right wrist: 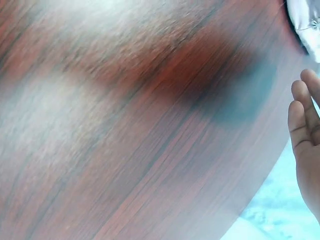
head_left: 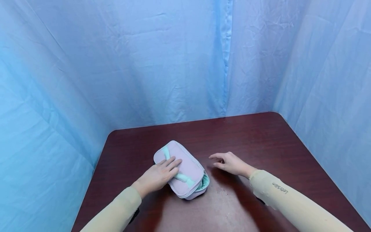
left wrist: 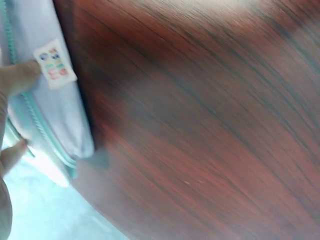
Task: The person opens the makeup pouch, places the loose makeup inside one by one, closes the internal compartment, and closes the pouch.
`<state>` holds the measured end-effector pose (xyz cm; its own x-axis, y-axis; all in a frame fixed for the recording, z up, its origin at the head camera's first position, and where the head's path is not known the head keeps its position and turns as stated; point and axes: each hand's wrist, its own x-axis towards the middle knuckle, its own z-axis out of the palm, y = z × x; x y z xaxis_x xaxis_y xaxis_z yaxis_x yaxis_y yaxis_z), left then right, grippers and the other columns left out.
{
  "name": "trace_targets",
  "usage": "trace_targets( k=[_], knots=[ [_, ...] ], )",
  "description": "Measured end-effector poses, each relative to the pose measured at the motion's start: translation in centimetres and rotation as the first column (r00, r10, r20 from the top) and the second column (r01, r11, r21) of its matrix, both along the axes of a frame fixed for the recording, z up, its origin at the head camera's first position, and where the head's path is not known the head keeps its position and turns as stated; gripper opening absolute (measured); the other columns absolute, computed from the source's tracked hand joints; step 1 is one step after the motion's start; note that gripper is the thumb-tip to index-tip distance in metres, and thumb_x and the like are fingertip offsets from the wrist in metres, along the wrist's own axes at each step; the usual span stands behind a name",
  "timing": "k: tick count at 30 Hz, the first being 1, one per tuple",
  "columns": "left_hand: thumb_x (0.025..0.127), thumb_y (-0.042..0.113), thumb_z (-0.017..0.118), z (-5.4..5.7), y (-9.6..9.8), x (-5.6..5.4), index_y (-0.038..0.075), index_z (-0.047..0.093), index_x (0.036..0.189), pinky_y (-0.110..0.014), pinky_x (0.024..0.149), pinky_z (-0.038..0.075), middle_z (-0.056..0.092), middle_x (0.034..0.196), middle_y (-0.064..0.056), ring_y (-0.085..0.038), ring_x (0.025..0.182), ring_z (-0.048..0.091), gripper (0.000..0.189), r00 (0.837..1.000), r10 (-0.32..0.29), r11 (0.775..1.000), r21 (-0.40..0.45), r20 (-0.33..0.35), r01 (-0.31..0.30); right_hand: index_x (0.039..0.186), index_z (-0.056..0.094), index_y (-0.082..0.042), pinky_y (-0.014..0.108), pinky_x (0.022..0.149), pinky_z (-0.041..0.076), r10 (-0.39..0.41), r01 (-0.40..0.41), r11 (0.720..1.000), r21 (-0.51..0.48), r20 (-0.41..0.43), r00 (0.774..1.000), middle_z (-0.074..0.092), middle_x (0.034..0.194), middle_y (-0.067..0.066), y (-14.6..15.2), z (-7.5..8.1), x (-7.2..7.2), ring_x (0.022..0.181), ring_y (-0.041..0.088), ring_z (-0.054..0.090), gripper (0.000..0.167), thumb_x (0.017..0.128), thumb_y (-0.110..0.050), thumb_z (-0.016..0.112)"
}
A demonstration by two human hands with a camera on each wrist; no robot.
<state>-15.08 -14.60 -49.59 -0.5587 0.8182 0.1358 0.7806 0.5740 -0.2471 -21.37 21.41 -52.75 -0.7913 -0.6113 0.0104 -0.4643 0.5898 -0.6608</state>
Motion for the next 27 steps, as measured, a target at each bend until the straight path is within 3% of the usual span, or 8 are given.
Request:
trace_targets(
  k=[4, 8, 15, 21, 27],
  knots=[
    [0.090, -0.002, 0.070, -0.4, -1.0, -0.2, 0.008, 0.052, 0.107, -0.041, 0.104, 0.052, 0.049, 0.152, -0.010, -0.031, 0.138, 0.052, 0.027, 0.997, -0.054, 0.999, -0.001, -0.062, 0.054, 0.134, 0.067, -0.010, 0.039, 0.088, 0.058, 0.024, -0.023, 0.999, -0.033, 0.045, 0.999, 0.073, 0.121, 0.005, -0.7, 0.4, 0.1, 0.104, 0.012, 0.071, 0.035, 0.099, -0.017, 0.068],
    [0.090, -0.003, 0.069, -0.5, -1.4, -0.4, 0.007, 0.053, 0.111, -0.042, 0.106, 0.051, 0.048, 0.153, -0.011, -0.030, 0.140, 0.051, 0.028, 0.994, -0.079, 0.997, -0.018, -0.081, 0.078, 0.132, 0.069, -0.012, 0.031, 0.085, 0.056, 0.055, -0.054, 0.998, -0.016, 0.057, 0.997, 0.075, 0.115, -0.002, -1.4, 0.4, 0.3, 0.100, 0.007, 0.070, 0.034, 0.098, -0.017, 0.070],
    [0.092, 0.001, 0.068, -0.7, -1.8, -0.5, 0.007, 0.052, 0.114, -0.058, 0.111, 0.042, 0.046, 0.156, -0.011, -0.032, 0.141, 0.049, 0.028, 0.996, -0.064, 0.997, -0.039, -0.061, 0.061, 0.122, 0.076, -0.017, 0.036, 0.087, 0.055, 0.119, -0.115, 0.992, 0.046, -0.088, 0.989, 0.075, 0.113, -0.005, -2.6, -0.3, 0.6, 0.102, 0.015, 0.066, 0.028, 0.094, -0.022, 0.074],
    [0.092, 0.001, 0.069, -0.8, -1.8, -0.6, 0.006, 0.053, 0.115, -0.053, 0.114, 0.041, 0.046, 0.157, -0.011, -0.032, 0.141, 0.049, 0.029, 0.996, -0.076, 0.997, -0.012, -0.036, 0.076, 0.116, 0.077, -0.018, 0.028, 0.075, 0.049, 0.135, -0.130, 0.990, 0.055, -0.114, 0.984, 0.071, 0.097, -0.010, -3.2, -0.9, 0.8, 0.085, 0.008, 0.057, 0.026, 0.090, -0.020, 0.078],
    [0.092, 0.001, 0.070, -1.0, -1.9, -0.7, 0.006, 0.053, 0.113, -0.052, 0.113, 0.042, 0.046, 0.156, -0.011, -0.032, 0.141, 0.049, 0.028, 0.996, -0.086, 0.996, -0.001, -0.028, 0.086, 0.110, 0.079, -0.019, 0.025, 0.073, 0.049, 0.143, -0.139, 0.989, 0.041, -0.137, 0.980, 0.065, 0.088, -0.015, -3.5, -1.3, 1.0, 0.086, 0.006, 0.052, 0.021, 0.089, -0.020, 0.080]
  ],
)
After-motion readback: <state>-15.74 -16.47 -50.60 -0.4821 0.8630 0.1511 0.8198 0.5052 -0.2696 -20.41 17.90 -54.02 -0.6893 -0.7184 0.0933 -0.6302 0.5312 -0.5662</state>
